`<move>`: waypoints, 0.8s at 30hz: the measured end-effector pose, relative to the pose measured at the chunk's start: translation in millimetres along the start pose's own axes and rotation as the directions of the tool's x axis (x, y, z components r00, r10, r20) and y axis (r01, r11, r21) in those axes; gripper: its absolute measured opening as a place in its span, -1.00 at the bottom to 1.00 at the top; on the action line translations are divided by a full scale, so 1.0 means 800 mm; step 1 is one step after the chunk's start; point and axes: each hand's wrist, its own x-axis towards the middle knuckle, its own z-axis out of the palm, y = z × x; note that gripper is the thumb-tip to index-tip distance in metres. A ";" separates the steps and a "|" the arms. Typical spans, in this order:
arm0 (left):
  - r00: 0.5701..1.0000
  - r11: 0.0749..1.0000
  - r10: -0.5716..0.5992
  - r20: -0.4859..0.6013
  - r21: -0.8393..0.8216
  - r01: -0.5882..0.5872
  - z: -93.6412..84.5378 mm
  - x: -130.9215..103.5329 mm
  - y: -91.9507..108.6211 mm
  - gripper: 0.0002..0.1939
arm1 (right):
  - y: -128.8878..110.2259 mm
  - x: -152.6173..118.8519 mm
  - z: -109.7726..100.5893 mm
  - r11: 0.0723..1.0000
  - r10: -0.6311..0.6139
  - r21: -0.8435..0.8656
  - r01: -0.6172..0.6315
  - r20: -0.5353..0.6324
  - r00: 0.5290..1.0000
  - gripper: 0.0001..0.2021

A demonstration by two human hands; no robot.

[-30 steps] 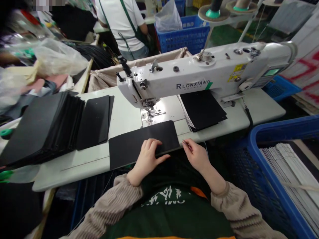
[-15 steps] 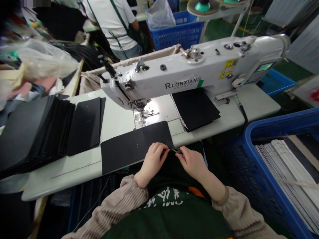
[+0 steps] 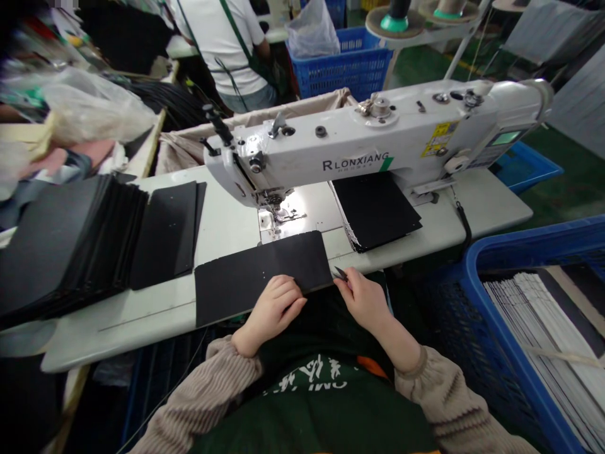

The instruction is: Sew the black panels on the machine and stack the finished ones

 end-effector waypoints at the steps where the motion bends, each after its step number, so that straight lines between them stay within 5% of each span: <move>1: 1.000 0.999 -0.002 0.010 0.033 0.002 -0.013 -0.013 -0.009 -0.85 | 0.001 0.002 -0.001 1.000 -0.013 0.013 0.013 -0.019 1.000 -0.72; 6: 0.978 0.950 -0.202 -0.048 0.235 0.208 -0.078 -0.103 -0.069 -0.53 | -0.008 0.024 0.000 0.982 -0.185 0.033 0.185 0.000 0.983 -0.68; 10: 0.911 0.916 -0.399 -0.105 -0.006 0.400 -0.132 -0.167 -0.088 -0.69 | -0.030 0.053 -0.015 0.913 -0.235 0.348 0.215 0.016 0.972 -0.78; 12: 0.775 0.814 -0.579 -0.251 -0.222 0.536 -0.155 -0.182 -0.077 -0.74 | -0.047 0.068 -0.027 0.874 -0.174 0.463 0.147 0.015 0.985 -0.78; 14: 0.559 0.664 -0.747 -0.360 -0.446 0.600 -0.173 -0.184 -0.061 -0.68 | -0.065 0.080 -0.037 0.840 -0.116 0.535 0.087 0.020 0.993 -0.76; 16: 0.382 0.503 -0.863 -0.332 -0.650 0.570 -0.185 -0.179 -0.047 -0.57 | -0.081 0.090 -0.043 0.803 -0.080 0.594 0.041 0.039 0.996 -0.73; 17: 0.336 0.427 -0.899 -0.280 -0.727 0.537 -0.189 -0.176 -0.043 -0.52 | -0.088 0.093 -0.044 0.789 -0.067 0.614 0.022 0.051 0.996 -0.71; 20: 0.314 0.298 -0.935 -0.162 -0.840 0.453 -0.196 -0.169 -0.042 -0.49 | -0.098 0.100 -0.039 0.781 -0.041 0.624 -0.003 0.057 0.998 -0.67; 24: 0.342 0.284 -0.930 -0.137 -0.858 0.427 -0.203 -0.165 -0.050 -0.48 | -0.103 0.105 -0.027 0.807 -0.023 0.591 -0.010 0.048 0.999 -0.65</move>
